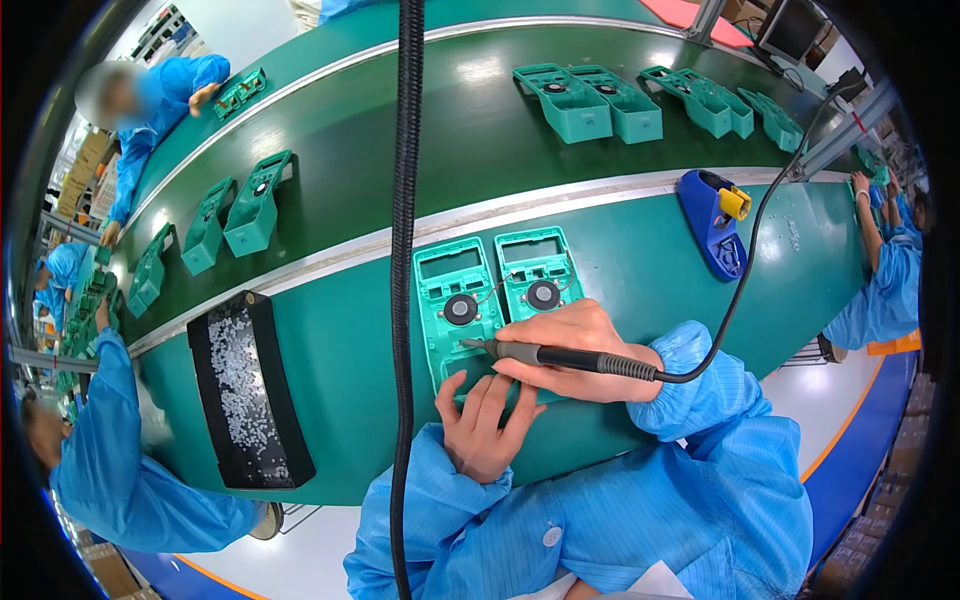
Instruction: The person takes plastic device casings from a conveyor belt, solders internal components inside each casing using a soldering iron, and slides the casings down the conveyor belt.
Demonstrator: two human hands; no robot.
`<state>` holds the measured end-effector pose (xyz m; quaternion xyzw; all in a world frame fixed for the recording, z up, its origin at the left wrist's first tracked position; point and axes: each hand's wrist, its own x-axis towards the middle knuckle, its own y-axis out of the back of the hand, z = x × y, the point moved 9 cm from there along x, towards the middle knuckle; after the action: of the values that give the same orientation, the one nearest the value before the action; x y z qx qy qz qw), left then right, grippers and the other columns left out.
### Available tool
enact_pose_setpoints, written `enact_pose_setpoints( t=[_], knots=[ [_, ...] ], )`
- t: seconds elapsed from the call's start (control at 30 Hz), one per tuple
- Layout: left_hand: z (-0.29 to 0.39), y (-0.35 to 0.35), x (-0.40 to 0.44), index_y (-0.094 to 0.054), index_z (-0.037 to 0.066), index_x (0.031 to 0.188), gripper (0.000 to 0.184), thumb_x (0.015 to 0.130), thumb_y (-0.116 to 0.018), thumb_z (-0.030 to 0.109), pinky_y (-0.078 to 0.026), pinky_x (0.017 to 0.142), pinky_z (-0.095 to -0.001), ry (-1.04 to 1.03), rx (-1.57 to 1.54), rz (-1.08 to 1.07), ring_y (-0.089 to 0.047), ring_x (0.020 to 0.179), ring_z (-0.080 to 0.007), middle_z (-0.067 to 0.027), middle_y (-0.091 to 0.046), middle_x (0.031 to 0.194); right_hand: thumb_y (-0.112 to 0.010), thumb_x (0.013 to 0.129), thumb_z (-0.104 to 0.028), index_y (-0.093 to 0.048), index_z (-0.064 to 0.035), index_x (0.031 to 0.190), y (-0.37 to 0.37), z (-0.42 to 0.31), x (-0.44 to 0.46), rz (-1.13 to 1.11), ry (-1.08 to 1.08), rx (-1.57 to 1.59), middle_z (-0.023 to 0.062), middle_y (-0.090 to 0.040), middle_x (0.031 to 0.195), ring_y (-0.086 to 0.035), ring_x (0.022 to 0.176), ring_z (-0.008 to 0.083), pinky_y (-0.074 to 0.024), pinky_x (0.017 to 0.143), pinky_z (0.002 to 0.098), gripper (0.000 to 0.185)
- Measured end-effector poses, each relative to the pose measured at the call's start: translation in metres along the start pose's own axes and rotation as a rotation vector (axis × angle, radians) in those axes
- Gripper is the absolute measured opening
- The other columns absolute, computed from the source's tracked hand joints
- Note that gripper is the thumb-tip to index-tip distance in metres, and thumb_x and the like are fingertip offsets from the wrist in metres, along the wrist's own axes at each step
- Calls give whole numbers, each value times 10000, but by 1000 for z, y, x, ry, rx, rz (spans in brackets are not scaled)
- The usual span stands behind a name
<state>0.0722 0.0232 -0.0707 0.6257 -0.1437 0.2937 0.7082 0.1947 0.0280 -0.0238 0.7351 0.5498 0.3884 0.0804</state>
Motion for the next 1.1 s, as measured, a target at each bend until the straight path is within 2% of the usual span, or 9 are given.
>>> enact_pose_setpoints(
  t=[0.23,0.33,0.73,1.1],
  knots=[
    [-1,-1,-1,-662,93,1042,394,751,-803,320,-346,988,-539,-1,11,-6,-578,1034,-242,-110,-578,1127,-795,762,-128,-685,10,928,0,0,0,-4,4,-21,116,-674,707,-649,547,240,-481,468,306,242],
    [-1,-1,-1,-662,95,1046,391,757,-800,319,-345,991,-539,3,13,-4,-580,1033,-241,-112,-577,1135,-803,753,-130,-690,8,929,8,-5,-1,80,52,-22,113,-675,705,-649,546,240,-481,469,302,251],
    [-1,1,-3,-670,92,1008,351,763,-791,312,-366,966,-532,-12,1,26,-607,978,-258,-137,-594,1089,-801,759,-144,-694,-1,939,1,-7,-3,39,49,-11,104,-677,721,-638,545,226,-476,471,299,253],
    [-2,2,-2,-672,91,1001,352,748,-802,298,-366,962,-520,-5,-8,42,-611,934,-258,-133,-591,1083,-797,759,-128,-692,15,955,-5,-6,-2,-9,33,-6,130,-686,744,-665,583,253,-508,500,310,264]
  ],
)
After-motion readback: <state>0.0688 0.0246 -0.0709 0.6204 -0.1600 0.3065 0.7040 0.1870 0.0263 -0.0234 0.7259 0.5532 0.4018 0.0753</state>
